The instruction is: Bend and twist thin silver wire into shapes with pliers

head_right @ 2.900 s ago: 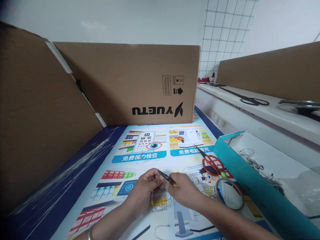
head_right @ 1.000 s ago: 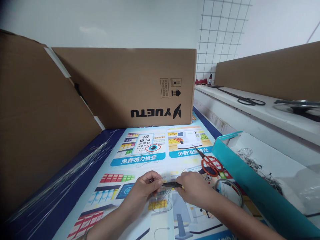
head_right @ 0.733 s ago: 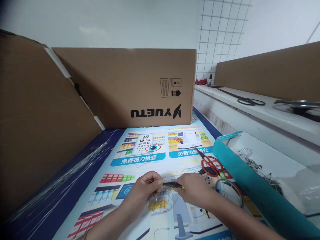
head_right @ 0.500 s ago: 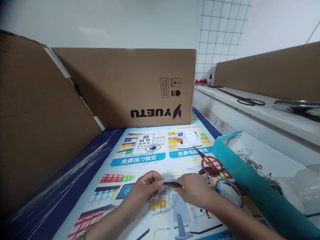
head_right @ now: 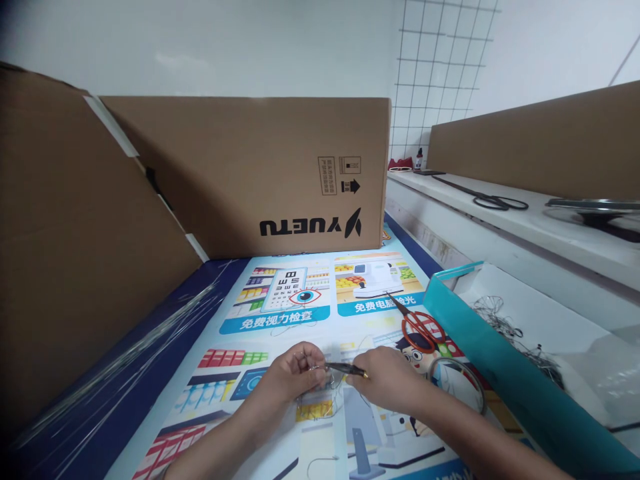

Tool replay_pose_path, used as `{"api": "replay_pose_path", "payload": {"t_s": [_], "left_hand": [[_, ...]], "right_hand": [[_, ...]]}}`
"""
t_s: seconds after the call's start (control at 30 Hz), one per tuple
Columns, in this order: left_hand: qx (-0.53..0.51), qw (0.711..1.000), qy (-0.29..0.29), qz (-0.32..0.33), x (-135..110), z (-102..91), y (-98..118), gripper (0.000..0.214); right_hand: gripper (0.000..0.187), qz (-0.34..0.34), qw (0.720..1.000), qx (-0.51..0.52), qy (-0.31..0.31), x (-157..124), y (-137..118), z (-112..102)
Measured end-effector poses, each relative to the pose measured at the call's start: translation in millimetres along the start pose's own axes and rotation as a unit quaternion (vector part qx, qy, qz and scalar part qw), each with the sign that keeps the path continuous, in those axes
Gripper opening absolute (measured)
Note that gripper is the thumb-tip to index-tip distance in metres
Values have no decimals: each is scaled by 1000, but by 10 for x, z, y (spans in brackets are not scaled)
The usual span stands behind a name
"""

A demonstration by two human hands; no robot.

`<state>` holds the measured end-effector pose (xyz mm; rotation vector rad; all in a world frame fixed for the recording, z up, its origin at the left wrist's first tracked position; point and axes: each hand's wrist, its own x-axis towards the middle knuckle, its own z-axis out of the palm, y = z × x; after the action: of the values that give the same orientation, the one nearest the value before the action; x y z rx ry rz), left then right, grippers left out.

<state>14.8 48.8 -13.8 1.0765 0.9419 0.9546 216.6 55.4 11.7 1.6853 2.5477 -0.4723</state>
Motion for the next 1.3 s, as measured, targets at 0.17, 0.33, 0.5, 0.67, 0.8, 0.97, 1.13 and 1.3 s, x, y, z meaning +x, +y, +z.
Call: {"api": "replay_pose_path", "payload": {"t_s": [0.17,0.33,0.5,0.67,0.8,0.97,1.13,1.3], "left_hand": [[-14,1000,12,-5,24,7,-38,17],[-12,999,41,-17,46,32,-72,20],[-14,998,58,-22,22,61,-28,19],[-11,998,50,-23,11,50,1,18],[-18,998,53,-20,34,37,-31,19],[-22,998,56,-14,20,52,-11,18],[-23,998,58,-23,-14,69,36,18],[-27,997,66,-15,-37,85,44,16]], "right_hand": [[32,10,999,26,-23,-16,-32,-67],[32,14,999,17,-23,-6,-49,-77],[32,6,1000,3,-13,2,-29,-44],[32,-5,1000,23,-19,-21,-26,-78],[33,-4,999,29,-25,-25,-24,-99],[31,-14,1000,-2,-3,-4,-5,-49],[34,-2,1000,-10,-8,-5,-14,-35],[35,2,1000,-7,-8,-13,-28,-65]]}}
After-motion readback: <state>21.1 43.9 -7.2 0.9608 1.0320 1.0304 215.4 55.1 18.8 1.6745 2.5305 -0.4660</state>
